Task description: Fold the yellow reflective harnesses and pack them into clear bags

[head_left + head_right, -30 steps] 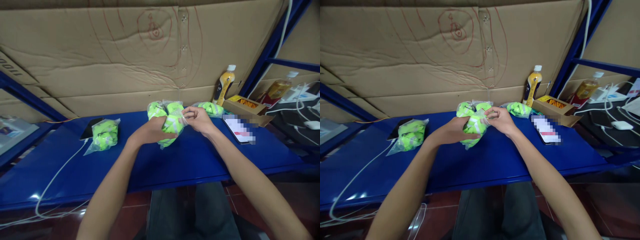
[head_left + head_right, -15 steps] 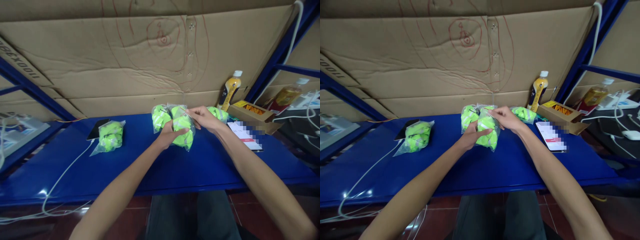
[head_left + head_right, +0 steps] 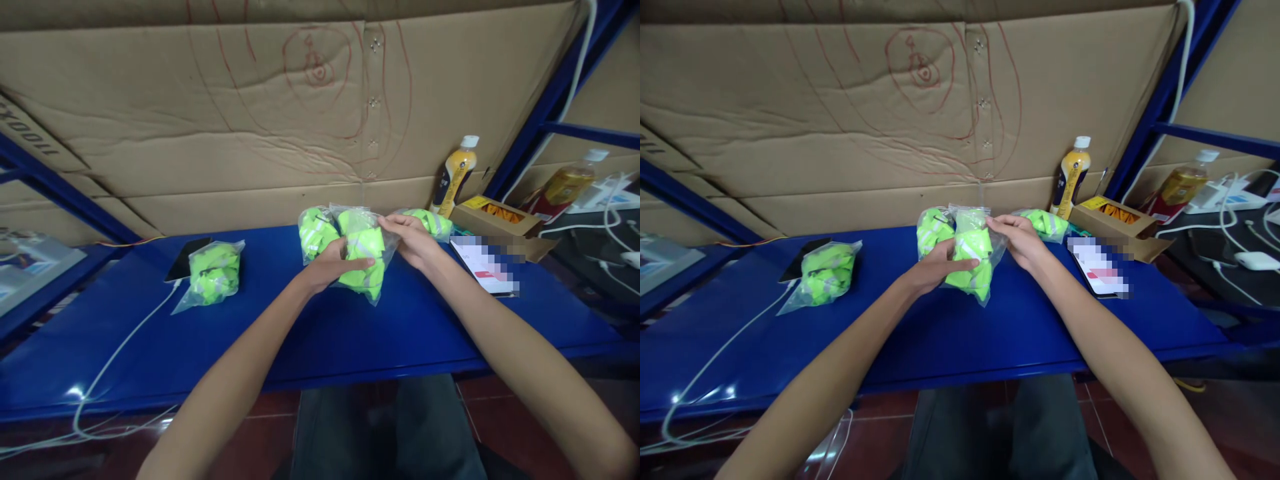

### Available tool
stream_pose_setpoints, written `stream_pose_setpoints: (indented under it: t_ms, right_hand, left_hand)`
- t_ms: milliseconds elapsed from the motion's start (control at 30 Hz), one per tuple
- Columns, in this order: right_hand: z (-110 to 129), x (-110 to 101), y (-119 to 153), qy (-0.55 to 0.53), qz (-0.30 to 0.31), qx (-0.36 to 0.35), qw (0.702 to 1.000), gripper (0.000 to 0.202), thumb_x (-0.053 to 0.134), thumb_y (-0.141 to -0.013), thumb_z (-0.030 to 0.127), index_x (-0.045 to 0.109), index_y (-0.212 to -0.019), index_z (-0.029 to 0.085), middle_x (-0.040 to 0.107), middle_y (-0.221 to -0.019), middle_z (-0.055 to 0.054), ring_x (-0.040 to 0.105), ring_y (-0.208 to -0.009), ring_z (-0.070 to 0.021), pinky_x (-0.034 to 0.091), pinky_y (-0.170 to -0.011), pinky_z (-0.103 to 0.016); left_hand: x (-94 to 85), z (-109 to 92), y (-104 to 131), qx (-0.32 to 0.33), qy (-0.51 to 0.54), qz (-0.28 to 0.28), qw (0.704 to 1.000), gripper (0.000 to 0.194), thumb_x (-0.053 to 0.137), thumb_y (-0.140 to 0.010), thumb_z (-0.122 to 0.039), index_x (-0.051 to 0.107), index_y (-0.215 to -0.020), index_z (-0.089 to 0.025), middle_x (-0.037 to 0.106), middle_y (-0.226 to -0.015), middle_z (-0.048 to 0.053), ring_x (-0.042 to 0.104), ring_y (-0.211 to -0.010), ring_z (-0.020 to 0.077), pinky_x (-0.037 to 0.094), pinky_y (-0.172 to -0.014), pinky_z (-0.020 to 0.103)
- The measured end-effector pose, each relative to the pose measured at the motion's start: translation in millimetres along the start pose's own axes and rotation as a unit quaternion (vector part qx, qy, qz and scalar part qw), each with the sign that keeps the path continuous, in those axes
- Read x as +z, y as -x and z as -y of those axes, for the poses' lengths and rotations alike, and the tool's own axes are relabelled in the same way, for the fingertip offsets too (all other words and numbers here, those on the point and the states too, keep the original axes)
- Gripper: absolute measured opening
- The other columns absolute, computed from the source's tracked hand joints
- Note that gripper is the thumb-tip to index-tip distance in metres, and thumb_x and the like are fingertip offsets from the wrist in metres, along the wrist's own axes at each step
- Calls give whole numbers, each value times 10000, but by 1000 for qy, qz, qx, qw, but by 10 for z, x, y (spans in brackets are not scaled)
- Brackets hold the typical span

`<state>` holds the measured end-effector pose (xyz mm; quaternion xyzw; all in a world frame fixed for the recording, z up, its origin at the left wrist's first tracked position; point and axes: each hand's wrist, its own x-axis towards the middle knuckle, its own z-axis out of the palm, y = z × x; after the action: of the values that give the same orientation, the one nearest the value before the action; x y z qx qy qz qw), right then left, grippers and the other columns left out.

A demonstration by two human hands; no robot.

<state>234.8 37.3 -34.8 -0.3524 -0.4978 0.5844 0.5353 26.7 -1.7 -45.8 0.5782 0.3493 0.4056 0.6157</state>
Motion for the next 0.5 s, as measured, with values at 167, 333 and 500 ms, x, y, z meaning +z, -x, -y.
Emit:
stream_pose_setpoints:
  t_ms: [167,333,500]
  right_hand:
    - [11,-2,5,109,32,-115,987,478,984,-662,600,748,-684,184,689,-626,2,573,-572,-123,474,-594,-264]
    - [31,70,28,55,30,-78,995,505,1021,-585,597,787,-777,193,744,-742,4,626,-655,-112,507,-638,-238]
    - [8,13,-5,52,27,-6,998,537,1050,-509,591,788,-728,177,755,-700,-19,663,-625,-121,541,-608,-241]
  left_hand:
    - [3,-77,20,-16,6,-12,1000,486,991,-722,-430,768,-1068,-171,794,-1019,75,732,-953,222,567,-857,323]
    - [56,-27,-26,86,24,-126,988,417,908,-797,-549,753,-857,-167,708,-786,26,622,-717,150,494,-671,261]
    - [10,32,-56,142,25,-190,971,385,945,-737,-509,782,-811,-168,717,-764,26,628,-697,153,497,-652,263]
